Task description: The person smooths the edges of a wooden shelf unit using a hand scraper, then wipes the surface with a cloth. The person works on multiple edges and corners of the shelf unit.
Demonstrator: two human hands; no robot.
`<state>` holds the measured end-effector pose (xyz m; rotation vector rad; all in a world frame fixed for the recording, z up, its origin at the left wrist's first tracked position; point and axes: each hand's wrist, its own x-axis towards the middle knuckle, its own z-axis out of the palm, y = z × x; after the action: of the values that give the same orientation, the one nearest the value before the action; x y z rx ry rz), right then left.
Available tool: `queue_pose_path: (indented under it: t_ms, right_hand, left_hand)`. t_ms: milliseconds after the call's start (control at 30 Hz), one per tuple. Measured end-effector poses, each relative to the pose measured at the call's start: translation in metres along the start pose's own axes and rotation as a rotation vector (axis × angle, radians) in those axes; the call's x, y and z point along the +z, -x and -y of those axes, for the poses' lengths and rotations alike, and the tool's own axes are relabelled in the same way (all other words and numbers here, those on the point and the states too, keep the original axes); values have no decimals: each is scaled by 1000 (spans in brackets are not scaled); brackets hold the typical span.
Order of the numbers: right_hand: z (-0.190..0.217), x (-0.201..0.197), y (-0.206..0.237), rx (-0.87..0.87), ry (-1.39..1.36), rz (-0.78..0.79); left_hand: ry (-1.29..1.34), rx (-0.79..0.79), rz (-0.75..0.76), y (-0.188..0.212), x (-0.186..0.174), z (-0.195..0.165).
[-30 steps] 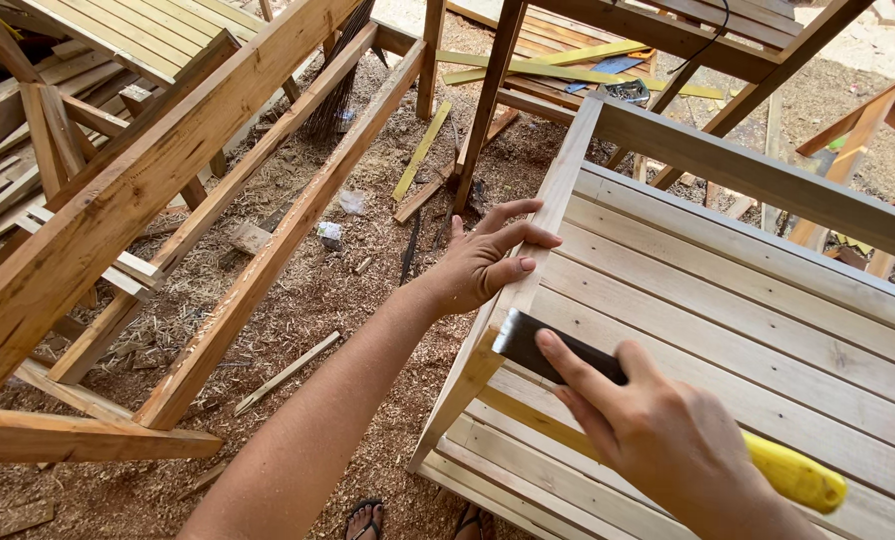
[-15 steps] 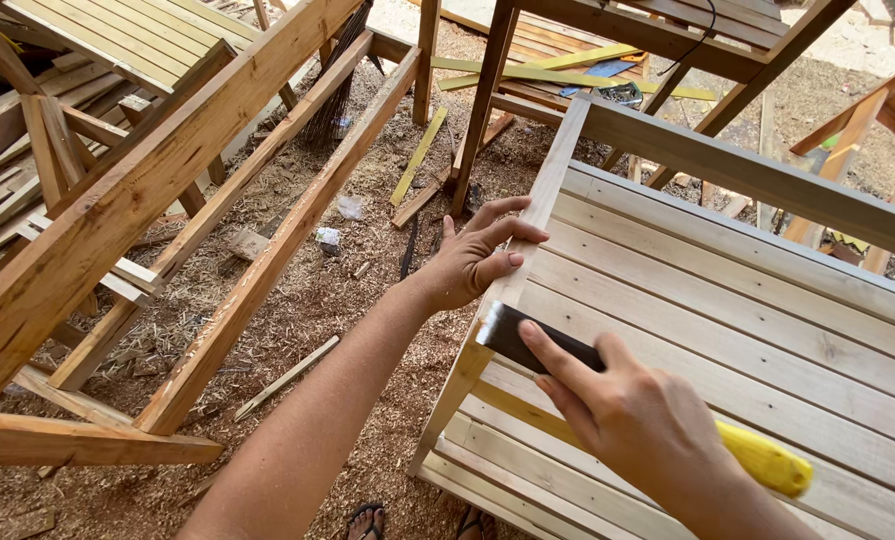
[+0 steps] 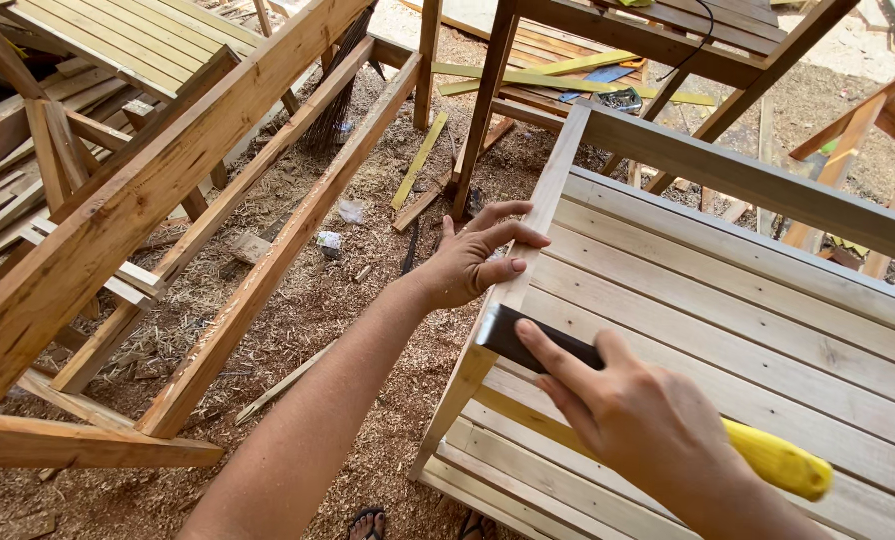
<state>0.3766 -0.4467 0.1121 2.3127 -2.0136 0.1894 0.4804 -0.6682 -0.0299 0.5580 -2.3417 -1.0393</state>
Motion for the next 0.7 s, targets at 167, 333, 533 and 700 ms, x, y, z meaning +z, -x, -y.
queue_pose_path:
  t_ms: [167,333,533,700]
  right_hand:
    - [-11,10,18,32,27,36]
    - [-9,9,18,0,87,-47]
    - [-13,21,21,-78,131,-142]
    - [-15,24,21,-95,121,-165]
  left_hand:
    - [-13,5,2,2,-3,-4]
    - [-18,10,21,2,-4,-4]
    - [-5,4,27,2,-2,-5]
    - [-24,8,41,1,-2,-4]
